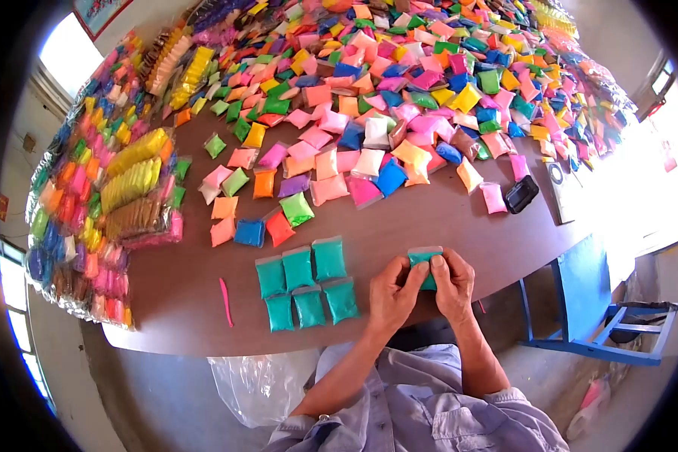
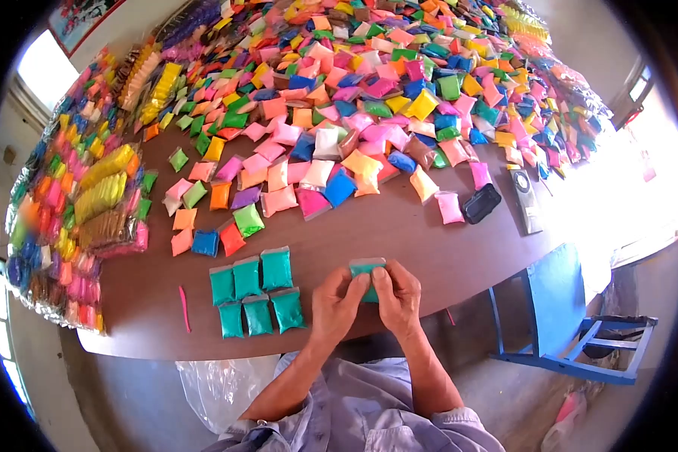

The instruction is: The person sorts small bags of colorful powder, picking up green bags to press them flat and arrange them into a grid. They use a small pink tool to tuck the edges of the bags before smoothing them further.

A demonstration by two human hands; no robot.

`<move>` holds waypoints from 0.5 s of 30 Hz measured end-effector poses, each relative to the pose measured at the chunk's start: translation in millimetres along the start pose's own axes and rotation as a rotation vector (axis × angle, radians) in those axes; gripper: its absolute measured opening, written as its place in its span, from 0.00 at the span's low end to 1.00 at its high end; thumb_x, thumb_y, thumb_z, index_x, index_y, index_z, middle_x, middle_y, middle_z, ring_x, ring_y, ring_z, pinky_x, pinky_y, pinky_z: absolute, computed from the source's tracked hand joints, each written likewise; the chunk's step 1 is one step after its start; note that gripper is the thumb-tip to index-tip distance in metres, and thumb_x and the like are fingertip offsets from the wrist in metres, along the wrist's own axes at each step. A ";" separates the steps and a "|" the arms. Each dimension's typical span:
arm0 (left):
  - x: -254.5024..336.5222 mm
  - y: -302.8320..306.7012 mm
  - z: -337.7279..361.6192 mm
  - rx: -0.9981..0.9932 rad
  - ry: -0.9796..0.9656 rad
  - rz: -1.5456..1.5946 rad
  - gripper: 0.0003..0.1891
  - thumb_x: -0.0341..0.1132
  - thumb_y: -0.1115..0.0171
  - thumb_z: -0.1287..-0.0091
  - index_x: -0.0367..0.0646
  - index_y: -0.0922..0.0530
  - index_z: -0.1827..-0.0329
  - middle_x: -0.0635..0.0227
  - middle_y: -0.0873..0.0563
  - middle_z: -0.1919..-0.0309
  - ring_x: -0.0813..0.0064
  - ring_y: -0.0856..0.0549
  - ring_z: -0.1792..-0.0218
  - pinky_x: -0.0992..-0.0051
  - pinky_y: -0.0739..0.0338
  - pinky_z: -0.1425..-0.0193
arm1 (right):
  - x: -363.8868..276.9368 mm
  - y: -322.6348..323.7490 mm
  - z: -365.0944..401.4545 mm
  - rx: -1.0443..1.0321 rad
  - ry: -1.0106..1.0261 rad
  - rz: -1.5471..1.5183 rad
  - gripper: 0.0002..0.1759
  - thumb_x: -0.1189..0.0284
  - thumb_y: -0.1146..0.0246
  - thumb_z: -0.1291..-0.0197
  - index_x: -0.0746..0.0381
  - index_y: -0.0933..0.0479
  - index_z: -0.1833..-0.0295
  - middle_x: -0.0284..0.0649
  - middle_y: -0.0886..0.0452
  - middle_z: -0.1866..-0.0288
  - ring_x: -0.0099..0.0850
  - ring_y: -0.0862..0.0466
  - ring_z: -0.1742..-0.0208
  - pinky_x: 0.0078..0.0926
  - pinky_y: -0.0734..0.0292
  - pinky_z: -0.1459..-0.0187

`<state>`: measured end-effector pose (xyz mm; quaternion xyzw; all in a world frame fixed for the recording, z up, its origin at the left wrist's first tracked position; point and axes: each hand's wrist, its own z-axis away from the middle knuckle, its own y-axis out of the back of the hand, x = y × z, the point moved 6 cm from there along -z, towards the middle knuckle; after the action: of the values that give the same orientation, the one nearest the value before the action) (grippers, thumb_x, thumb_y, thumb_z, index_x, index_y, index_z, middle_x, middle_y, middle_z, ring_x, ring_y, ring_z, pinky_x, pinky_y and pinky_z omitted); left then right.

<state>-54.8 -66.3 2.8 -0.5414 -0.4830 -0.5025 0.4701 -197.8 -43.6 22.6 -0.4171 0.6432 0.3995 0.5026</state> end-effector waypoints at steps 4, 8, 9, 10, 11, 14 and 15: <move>15.0 -4.0 1.0 0.000 0.054 0.153 0.15 0.40 0.31 0.23 0.33 0.17 0.57 0.72 0.16 0.74 0.87 0.22 0.69 0.78 0.24 0.65 | -3.9 2.0 -0.2 0.023 0.003 0.036 0.11 0.73 0.37 0.23 0.65 0.21 0.62 0.25 0.28 0.71 0.15 0.31 0.66 0.21 0.32 0.67; 0.8 -1.0 1.0 0.032 0.047 0.120 0.13 0.38 0.30 0.23 0.34 0.17 0.58 0.72 0.17 0.74 0.89 0.23 0.68 0.79 0.25 0.65 | -0.3 -0.5 0.8 -0.003 0.015 0.034 0.13 0.74 0.36 0.25 0.65 0.26 0.66 0.28 0.33 0.73 0.16 0.32 0.68 0.23 0.34 0.68; 2.4 1.2 0.5 0.040 0.028 0.065 0.13 0.37 0.31 0.23 0.34 0.17 0.58 0.72 0.17 0.74 0.89 0.23 0.68 0.79 0.25 0.65 | -2.1 -0.7 0.3 -0.010 0.041 0.056 0.14 0.74 0.36 0.25 0.65 0.27 0.67 0.30 0.34 0.74 0.17 0.33 0.68 0.23 0.34 0.69; 3.9 3.2 0.4 0.047 0.009 0.012 0.12 0.37 0.31 0.22 0.35 0.18 0.59 0.73 0.18 0.75 0.89 0.24 0.68 0.79 0.26 0.66 | 0.6 -0.6 0.1 -0.027 0.024 0.049 0.15 0.72 0.36 0.25 0.65 0.27 0.67 0.32 0.35 0.74 0.18 0.33 0.69 0.24 0.34 0.68; 2.9 4.5 1.0 0.039 0.008 0.016 0.12 0.37 0.31 0.22 0.35 0.18 0.59 0.73 0.18 0.75 0.89 0.24 0.68 0.79 0.26 0.66 | 0.7 0.2 0.2 -0.020 0.026 0.053 0.15 0.72 0.36 0.25 0.65 0.27 0.67 0.32 0.35 0.74 0.18 0.33 0.69 0.24 0.34 0.68; 1.3 5.7 0.6 0.027 -0.001 -0.064 0.12 0.36 0.32 0.22 0.36 0.19 0.60 0.74 0.18 0.75 0.89 0.25 0.68 0.78 0.26 0.66 | -6.5 -3.1 -1.2 -0.019 0.040 0.049 0.15 0.70 0.37 0.25 0.66 0.28 0.67 0.32 0.35 0.74 0.19 0.34 0.68 0.25 0.34 0.69; 2.0 4.9 0.5 0.024 0.016 -0.021 0.12 0.36 0.32 0.22 0.35 0.19 0.61 0.74 0.18 0.74 0.89 0.25 0.68 0.78 0.26 0.66 | -7.0 -2.8 -1.5 -0.013 0.041 0.052 0.15 0.70 0.37 0.25 0.66 0.28 0.67 0.32 0.35 0.74 0.19 0.34 0.68 0.25 0.34 0.69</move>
<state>-49.8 -66.2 4.6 -0.5266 -0.4908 -0.5059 0.4752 -194.6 -45.0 29.4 -0.4117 0.6614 0.4081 0.4759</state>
